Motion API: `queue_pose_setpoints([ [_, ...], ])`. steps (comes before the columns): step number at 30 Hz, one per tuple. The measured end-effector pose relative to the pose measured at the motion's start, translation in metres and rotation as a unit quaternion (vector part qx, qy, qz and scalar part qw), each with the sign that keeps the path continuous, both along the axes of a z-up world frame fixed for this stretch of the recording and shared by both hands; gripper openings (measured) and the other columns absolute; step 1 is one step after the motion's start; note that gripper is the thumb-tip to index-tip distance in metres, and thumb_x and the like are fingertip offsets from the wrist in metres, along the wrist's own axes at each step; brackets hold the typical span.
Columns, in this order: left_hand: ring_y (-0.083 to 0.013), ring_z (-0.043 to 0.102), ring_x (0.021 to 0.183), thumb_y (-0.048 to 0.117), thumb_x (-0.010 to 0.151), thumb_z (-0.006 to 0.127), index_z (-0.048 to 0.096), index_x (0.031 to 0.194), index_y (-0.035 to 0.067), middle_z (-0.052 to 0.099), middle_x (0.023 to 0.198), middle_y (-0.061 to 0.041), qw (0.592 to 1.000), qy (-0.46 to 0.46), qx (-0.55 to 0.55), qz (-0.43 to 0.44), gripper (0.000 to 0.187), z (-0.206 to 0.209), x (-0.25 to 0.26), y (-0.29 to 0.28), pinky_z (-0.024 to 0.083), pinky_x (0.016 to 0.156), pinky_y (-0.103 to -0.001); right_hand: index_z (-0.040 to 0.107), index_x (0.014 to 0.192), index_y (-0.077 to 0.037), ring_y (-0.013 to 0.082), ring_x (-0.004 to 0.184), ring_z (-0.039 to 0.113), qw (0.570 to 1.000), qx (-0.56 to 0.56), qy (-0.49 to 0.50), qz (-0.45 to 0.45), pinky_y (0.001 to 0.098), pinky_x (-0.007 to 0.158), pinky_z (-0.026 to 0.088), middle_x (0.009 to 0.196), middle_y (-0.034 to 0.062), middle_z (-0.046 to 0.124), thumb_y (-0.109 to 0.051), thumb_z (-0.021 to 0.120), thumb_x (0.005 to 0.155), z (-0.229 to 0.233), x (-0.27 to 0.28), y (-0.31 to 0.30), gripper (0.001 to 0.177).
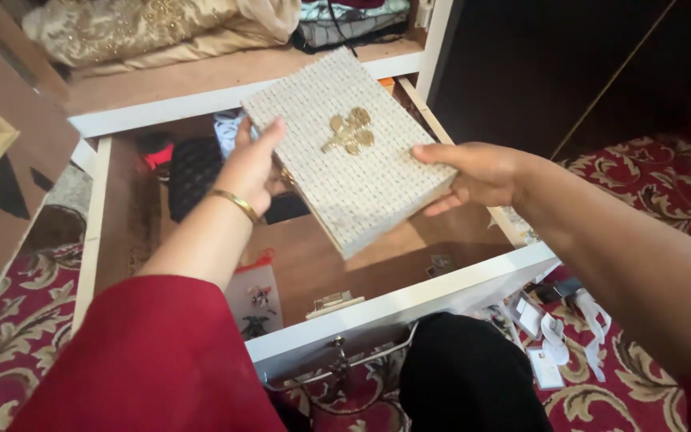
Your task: Organizing various small items like jewelry boxes, makeup, and accessories inside a drawer.
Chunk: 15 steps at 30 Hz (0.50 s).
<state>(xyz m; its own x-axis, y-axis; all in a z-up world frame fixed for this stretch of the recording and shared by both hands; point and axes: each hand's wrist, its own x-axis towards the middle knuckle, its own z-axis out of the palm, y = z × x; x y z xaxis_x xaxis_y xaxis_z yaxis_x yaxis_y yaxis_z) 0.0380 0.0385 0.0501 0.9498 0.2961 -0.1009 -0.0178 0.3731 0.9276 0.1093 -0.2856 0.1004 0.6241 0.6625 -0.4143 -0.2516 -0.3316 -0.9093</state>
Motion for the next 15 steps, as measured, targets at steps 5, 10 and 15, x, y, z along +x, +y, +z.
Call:
queue_pose_setpoints([
  [5, -0.0264, 0.059, 0.128, 0.028, 0.099, 0.064, 0.021, 0.157, 0.024, 0.057, 0.147, -0.009, 0.996, 0.012, 0.084, 0.030, 0.072, -0.074, 0.021, -0.014, 0.046, 0.102, -0.050, 0.056, 0.141, 0.002, 0.0328, 0.117, 0.066, 0.994, -0.111, -0.018, 0.002, 0.0474, 0.095, 0.055, 0.135, 0.0226, 0.065, -0.060, 0.059, 0.089, -0.040, 0.052, 0.008, 0.081],
  [10, -0.0214, 0.045, 0.142, 0.025, 0.099, 0.059, 0.016, 0.159, 0.021, 0.051, 0.151, -0.008, 0.992, 0.051, 0.113, -0.004, 0.073, -0.096, 0.010, -0.045, 0.030, 0.116, -0.040, 0.049, 0.148, -0.003, 0.0397, 0.120, 0.069, 0.975, -0.218, -0.052, 0.001, 0.0498, 0.097, 0.056, 0.135, 0.0305, 0.064, -0.064, 0.043, 0.095, -0.049, 0.048, 0.045, 0.081],
  [15, -0.0226, 0.053, 0.134, 0.023, 0.102, 0.053, 0.034, 0.147, 0.013, 0.058, 0.142, -0.013, 0.990, 0.074, 0.113, -0.045, 0.050, -0.162, 0.037, -0.067, 0.040, 0.111, -0.041, 0.045, 0.153, -0.015, 0.0380, 0.128, 0.061, 0.936, -0.331, -0.081, 0.086, 0.0534, 0.100, 0.057, 0.148, 0.0198, 0.056, -0.067, 0.036, 0.097, -0.097, 0.058, 0.050, 0.077],
])
